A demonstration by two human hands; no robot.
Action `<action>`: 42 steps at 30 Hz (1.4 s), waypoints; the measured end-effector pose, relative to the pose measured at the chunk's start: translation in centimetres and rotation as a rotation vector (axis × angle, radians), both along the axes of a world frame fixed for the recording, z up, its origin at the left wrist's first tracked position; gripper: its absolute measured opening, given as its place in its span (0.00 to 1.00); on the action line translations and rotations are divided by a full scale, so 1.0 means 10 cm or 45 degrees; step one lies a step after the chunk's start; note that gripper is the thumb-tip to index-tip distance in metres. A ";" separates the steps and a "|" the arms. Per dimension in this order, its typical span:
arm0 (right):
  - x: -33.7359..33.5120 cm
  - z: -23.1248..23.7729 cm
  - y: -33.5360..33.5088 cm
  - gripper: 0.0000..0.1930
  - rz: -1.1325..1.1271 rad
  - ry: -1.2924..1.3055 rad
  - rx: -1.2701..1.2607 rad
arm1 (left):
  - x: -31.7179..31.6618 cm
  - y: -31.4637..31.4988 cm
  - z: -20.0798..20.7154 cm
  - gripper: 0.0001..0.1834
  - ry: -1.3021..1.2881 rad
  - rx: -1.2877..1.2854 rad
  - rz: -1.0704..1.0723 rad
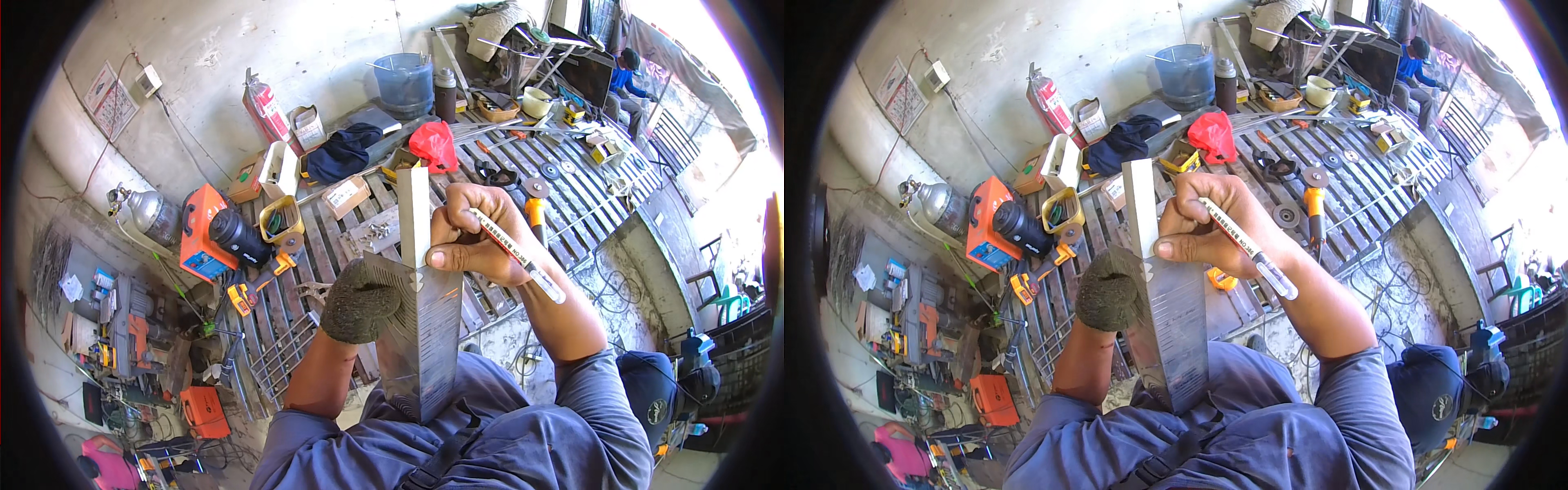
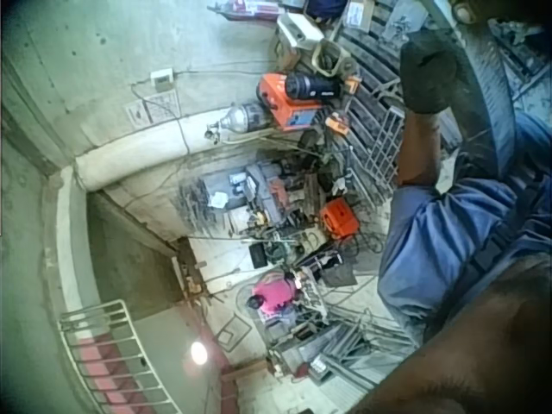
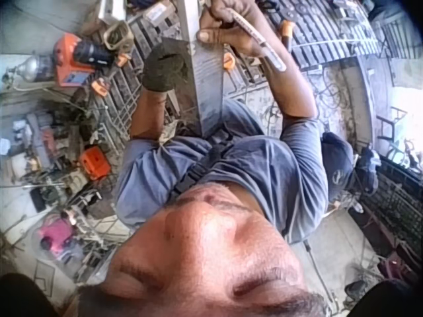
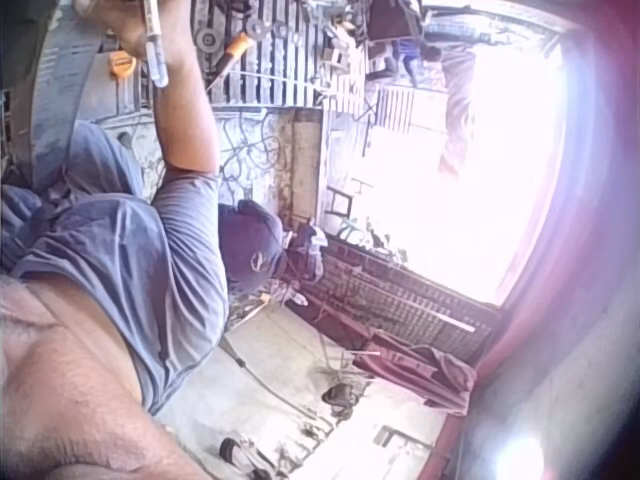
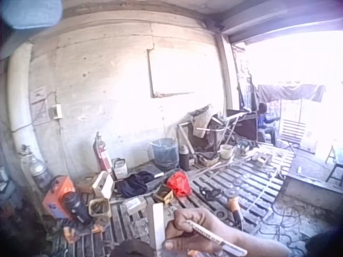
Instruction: The person measures a metal sheet with a tape measure and marks it with a marker, then cuts the sheet using an angle grinder.
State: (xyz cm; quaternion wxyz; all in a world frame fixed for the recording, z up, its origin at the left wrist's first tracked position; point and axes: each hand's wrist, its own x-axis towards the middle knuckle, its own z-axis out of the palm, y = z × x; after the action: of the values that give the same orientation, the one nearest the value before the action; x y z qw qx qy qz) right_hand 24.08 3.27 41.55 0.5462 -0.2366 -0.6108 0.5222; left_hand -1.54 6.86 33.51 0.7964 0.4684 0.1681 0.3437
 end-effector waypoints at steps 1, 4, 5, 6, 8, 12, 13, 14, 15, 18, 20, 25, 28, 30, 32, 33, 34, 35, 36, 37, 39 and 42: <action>0.00 -0.01 0.00 0.26 0.000 0.000 0.000 | 0.00 0.00 0.00 0.20 0.000 0.000 0.000; 0.00 -0.02 -0.02 0.26 -0.023 0.040 -0.020 | 0.03 0.00 0.05 0.18 -0.043 0.110 -0.048; 0.01 -0.03 -0.03 0.25 -0.045 0.039 0.000 | 0.06 -0.01 0.08 0.18 -0.112 0.092 -0.024; -0.01 -0.04 -0.02 0.24 -0.059 0.040 0.016 | 0.06 -0.03 0.08 0.18 -0.178 0.072 0.007; -0.05 0.04 -0.05 0.23 -0.119 0.160 0.066 | 0.04 -0.02 0.05 0.17 -0.212 0.129 0.023; 0.17 0.15 -0.18 0.24 -0.362 0.159 0.185 | 0.06 -0.07 0.08 0.17 -0.262 0.132 0.034; 0.24 0.19 -0.21 0.28 -0.368 0.032 0.211 | 0.04 -0.07 0.06 0.17 -0.258 0.128 0.045; 0.21 0.23 -0.31 0.30 -0.433 0.091 0.086 | 0.02 -0.06 0.03 0.17 -0.243 0.133 0.078; 0.21 0.22 -0.38 0.30 -0.435 0.089 0.086 | 0.02 -0.05 0.02 0.17 -0.233 0.142 0.099; 0.28 0.25 -0.50 0.33 -0.522 -0.141 0.314 | 0.03 0.00 -0.02 0.17 -0.249 0.237 0.078; 0.13 0.29 -0.60 0.32 -0.525 -0.128 0.305 | -0.01 0.04 -0.11 0.15 -0.238 0.264 0.025; -0.04 0.16 -0.58 0.15 -0.460 -0.073 0.583 | 0.01 0.07 -0.07 0.14 -0.296 0.210 -0.110; -0.02 0.17 -0.48 0.17 -0.447 -0.234 0.736 | 0.07 0.01 0.06 0.17 -0.329 -0.131 -0.025; -0.05 0.16 -0.46 0.17 -0.489 -0.255 0.771 | 0.13 -0.01 0.11 0.16 -0.300 0.055 0.026; -0.10 0.13 -0.44 0.17 -0.504 -0.232 0.779 | 0.13 0.04 0.09 0.16 -0.338 0.068 -0.035; -0.12 0.11 -0.42 0.16 -0.507 -0.204 0.787 | 0.12 0.05 0.09 0.16 -0.375 0.082 -0.084; -0.12 0.12 -0.41 0.16 -0.503 -0.203 0.787 | 0.12 0.04 0.09 0.16 -0.375 0.083 -0.080; -0.13 0.13 -0.40 0.16 -0.501 -0.221 0.807 | 0.14 0.02 0.10 0.16 -0.343 0.134 -0.027; -0.13 0.14 -0.40 0.16 -0.500 -0.241 0.828 | 0.15 0.01 0.12 0.16 -0.312 0.186 0.025; -0.13 0.15 -0.40 0.16 -0.497 -0.241 0.829 | 0.14 0.03 0.10 0.16 -0.313 0.187 0.027; -0.13 0.15 -0.39 0.15 -0.511 -0.262 0.871 | 0.13 0.07 0.06 0.16 -0.336 0.032 -0.033; -0.12 0.14 -0.38 0.15 -0.513 -0.279 0.883 | 0.14 0.01 0.11 0.16 -0.258 0.138 0.040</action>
State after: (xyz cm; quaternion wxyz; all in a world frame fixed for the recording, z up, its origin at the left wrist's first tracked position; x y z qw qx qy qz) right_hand 22.85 -0.54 42.98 0.6166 -0.2075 -0.7464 0.1401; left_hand -0.11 6.94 34.65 0.7773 0.4709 0.0751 0.4105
